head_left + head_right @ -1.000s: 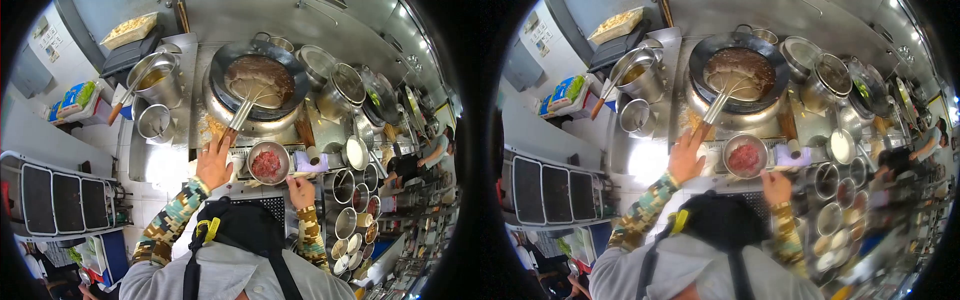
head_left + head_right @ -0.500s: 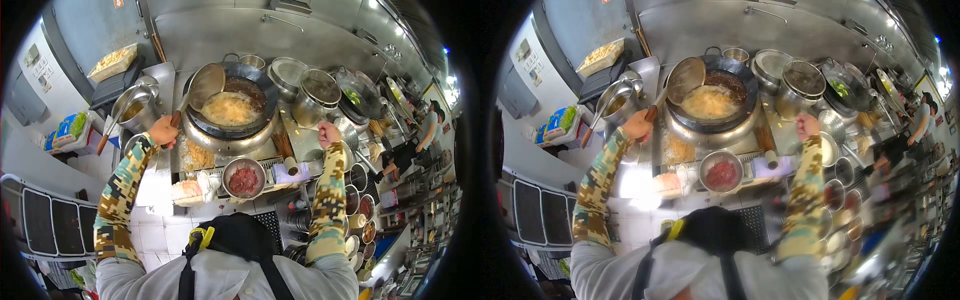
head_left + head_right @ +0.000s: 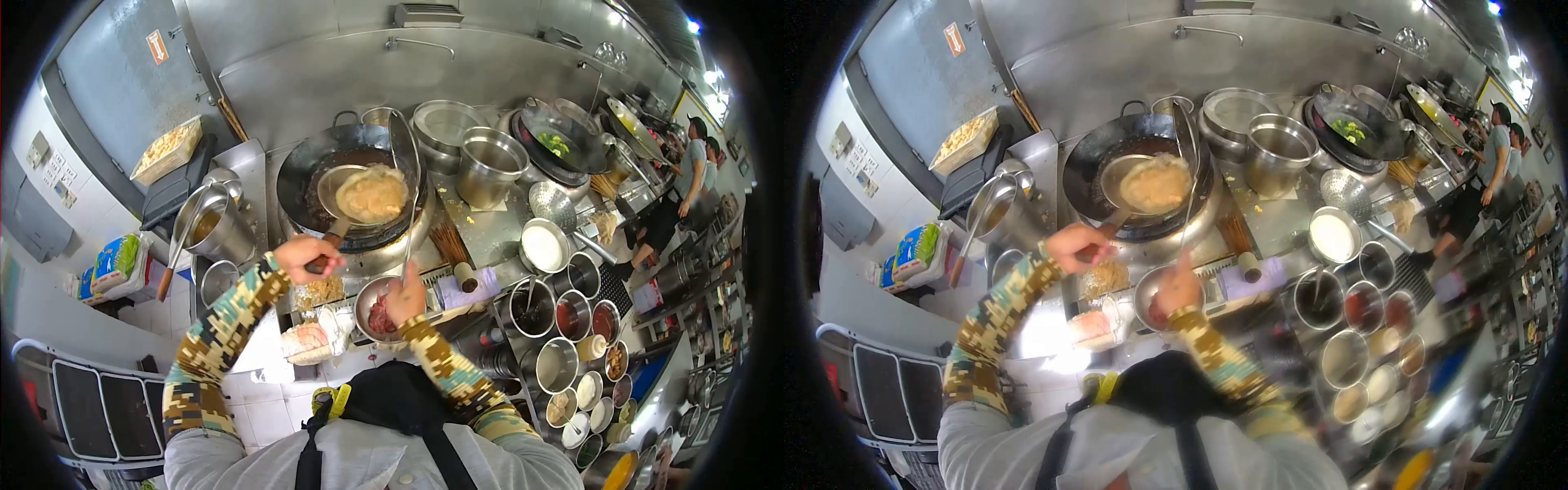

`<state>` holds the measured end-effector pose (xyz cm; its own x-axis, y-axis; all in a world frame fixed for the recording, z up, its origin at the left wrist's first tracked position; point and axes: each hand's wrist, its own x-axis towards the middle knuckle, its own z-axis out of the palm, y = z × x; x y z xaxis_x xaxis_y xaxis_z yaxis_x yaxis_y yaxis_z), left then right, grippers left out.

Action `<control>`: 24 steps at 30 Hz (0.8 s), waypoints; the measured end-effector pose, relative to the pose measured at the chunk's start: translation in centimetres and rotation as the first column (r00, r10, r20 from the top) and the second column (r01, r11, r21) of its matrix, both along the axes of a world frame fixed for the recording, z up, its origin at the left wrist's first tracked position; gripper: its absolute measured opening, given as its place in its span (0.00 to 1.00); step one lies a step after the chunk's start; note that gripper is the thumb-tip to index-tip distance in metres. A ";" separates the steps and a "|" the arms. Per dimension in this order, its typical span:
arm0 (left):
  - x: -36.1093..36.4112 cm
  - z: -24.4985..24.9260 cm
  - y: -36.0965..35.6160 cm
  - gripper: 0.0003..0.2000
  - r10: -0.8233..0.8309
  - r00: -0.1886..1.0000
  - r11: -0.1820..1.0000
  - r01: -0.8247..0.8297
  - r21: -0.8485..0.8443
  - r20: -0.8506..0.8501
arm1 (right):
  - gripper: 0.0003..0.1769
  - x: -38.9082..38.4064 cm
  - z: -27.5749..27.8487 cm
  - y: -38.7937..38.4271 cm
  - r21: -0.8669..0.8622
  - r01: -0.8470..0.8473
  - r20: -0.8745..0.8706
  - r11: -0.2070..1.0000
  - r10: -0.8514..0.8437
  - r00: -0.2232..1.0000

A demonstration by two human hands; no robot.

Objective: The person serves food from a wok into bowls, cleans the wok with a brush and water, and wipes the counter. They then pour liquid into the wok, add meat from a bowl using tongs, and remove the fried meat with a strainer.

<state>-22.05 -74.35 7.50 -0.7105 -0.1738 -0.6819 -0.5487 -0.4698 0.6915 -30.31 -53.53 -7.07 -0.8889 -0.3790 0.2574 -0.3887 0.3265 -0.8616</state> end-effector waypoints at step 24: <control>1.2 -4.8 -1.4 0.12 0.250 0.933 0.823 -0.065 0.564 -0.258 | 0.25 -7.1 11.9 1.8 0.040 -0.165 -0.289 0.986 0.169 0.942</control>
